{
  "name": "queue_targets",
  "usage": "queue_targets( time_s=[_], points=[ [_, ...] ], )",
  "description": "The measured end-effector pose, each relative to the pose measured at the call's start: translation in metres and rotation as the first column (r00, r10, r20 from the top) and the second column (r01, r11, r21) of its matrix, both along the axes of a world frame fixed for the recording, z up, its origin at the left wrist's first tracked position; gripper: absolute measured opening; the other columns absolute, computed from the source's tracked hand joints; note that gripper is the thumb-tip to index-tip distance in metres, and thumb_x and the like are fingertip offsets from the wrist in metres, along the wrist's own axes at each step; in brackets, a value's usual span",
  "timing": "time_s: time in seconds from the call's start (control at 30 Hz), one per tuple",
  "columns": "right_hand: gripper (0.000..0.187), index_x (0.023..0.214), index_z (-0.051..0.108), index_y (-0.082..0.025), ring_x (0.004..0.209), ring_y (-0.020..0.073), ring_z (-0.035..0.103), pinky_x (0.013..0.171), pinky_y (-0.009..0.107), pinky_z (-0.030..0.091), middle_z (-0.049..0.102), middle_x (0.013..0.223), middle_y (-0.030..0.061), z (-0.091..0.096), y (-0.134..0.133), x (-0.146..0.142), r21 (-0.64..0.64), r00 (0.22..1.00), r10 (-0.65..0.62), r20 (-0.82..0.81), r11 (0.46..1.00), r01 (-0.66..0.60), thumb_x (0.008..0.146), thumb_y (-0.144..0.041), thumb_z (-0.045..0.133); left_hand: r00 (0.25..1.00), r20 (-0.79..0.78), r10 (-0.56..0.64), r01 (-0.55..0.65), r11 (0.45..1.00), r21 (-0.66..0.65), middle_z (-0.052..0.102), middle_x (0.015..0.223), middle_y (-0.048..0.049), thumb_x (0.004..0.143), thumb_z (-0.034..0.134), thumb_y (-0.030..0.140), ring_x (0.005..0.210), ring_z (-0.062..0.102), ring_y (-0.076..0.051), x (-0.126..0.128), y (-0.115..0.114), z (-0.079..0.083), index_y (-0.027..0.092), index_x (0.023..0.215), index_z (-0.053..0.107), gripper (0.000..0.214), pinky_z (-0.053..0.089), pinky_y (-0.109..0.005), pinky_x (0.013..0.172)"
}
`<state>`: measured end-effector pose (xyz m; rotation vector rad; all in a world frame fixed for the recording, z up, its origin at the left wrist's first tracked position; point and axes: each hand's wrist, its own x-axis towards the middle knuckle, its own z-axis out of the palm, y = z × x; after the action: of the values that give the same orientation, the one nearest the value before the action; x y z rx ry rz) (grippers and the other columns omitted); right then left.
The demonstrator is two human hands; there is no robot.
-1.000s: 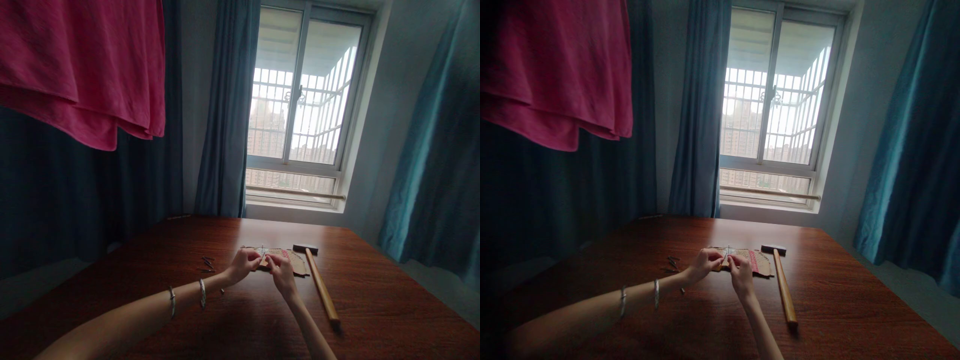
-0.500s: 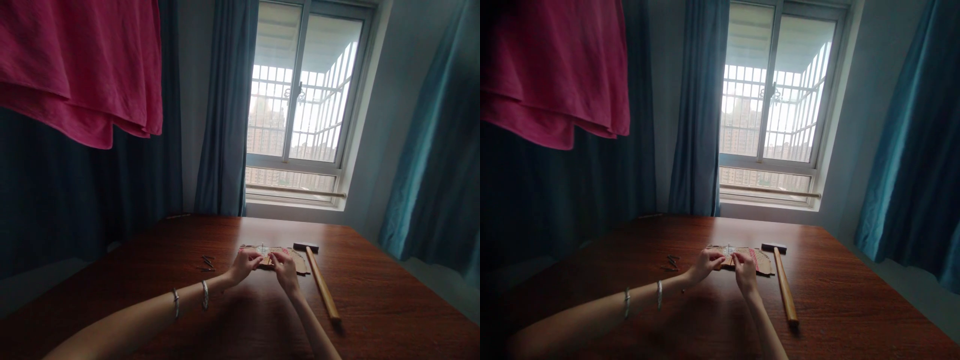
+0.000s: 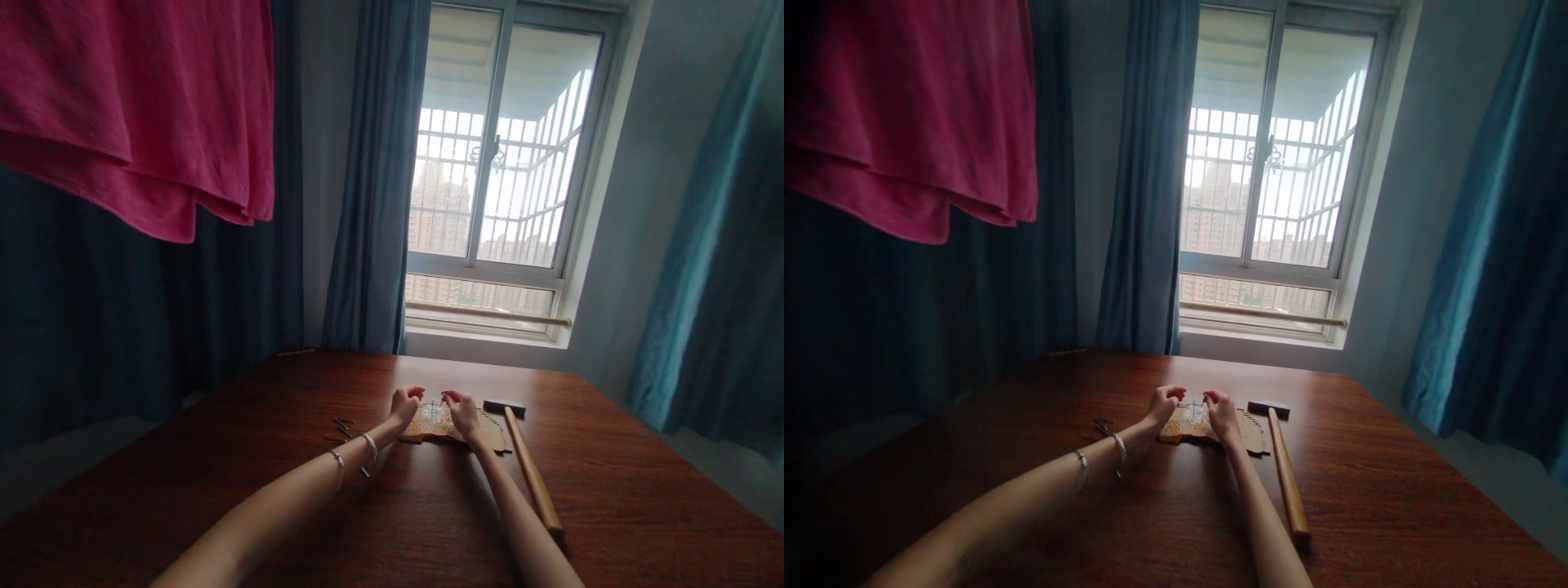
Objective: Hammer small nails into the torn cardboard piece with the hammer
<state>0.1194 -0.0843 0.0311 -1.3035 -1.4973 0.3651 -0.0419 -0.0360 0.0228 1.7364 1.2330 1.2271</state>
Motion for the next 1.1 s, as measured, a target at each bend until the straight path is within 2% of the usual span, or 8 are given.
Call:
queue_targets(
  time_s=[0.2,0.43,0.57,0.67,0.93,1.1],
  points=[
    [0.027,0.083,0.07,-0.019,0.08,0.0205,0.064,0.076,0.03,0.047,0.072,0.085,0.0062,-0.016,0.0,-0.012,-0.011,0.998,-0.017,0.056,1.0,0.017,0.079,-0.031,0.047,0.998,0.051,0.021,-0.018,0.998,-0.058,0.069,0.089,-0.0127,0.064,0.042,0.002,0.082,0.063,-0.018,0.012,0.008,-0.009,0.009,0.094,0.067,0.039,0.048,-0.029,0.077],
    [0.03,0.091,0.069,-0.017,0.085,0.0206,0.063,0.079,0.03,0.045,0.072,0.09,0.0071,-0.021,0.003,-0.012,0.006,0.992,-0.024,0.121,1.0,0.024,0.082,-0.028,0.043,0.999,0.036,0.004,-0.001,0.995,-0.095,0.07,0.089,-0.014,0.066,0.044,0.002,0.083,0.064,-0.019,0.012,0.016,-0.024,0.009,0.091,0.069,0.036,0.048,-0.028,0.075],
    [0.029,0.091,0.068,-0.018,0.087,0.019,0.062,0.079,0.027,0.044,0.071,0.093,0.0065,-0.026,0.008,-0.011,0.0,0.987,-0.037,0.156,0.999,0.037,0.084,-0.026,0.041,1.0,0.012,-0.018,0.019,0.995,-0.1,0.07,0.088,-0.0105,0.066,0.044,0.002,0.081,0.064,-0.018,0.012,0.017,-0.029,0.01,0.092,0.069,0.037,0.047,-0.026,0.073],
    [0.027,0.089,0.068,-0.018,0.084,0.0181,0.062,0.076,0.025,0.044,0.071,0.09,0.0068,-0.028,0.012,-0.011,-0.018,0.981,-0.042,0.19,0.999,0.046,0.083,-0.024,0.042,1.0,-0.006,-0.016,0.015,0.995,-0.103,0.071,0.088,-0.0077,0.065,0.045,0.003,0.082,0.063,-0.017,0.014,0.014,-0.029,0.011,0.09,0.069,0.036,0.047,-0.023,0.073],
    [0.024,0.086,0.068,-0.02,0.08,0.0164,0.06,0.073,0.023,0.042,0.069,0.086,0.0051,-0.03,0.01,-0.012,-0.028,0.961,-0.048,0.273,0.998,0.057,0.084,-0.022,0.044,0.991,-0.084,-0.101,0.099,0.995,-0.023,0.071,0.088,-0.0035,0.068,0.053,0.016,0.086,0.063,-0.017,0.015,0.002,-0.017,0.016,0.086,0.07,0.025,0.046,-0.022,0.077],
    [0.023,0.083,0.068,-0.02,0.077,0.0155,0.059,0.072,0.023,0.041,0.066,0.084,0.0046,-0.031,0.007,-0.013,-0.019,0.951,-0.058,0.303,0.998,0.067,0.083,-0.02,0.044,0.987,-0.11,-0.114,0.117,0.993,0.016,0.071,0.083,-0.0048,0.068,0.059,0.03,0.08,0.063,-0.019,0.016,0.005,-0.021,0.015,0.083,0.071,0.024,0.047,-0.024,0.071]
  ],
)
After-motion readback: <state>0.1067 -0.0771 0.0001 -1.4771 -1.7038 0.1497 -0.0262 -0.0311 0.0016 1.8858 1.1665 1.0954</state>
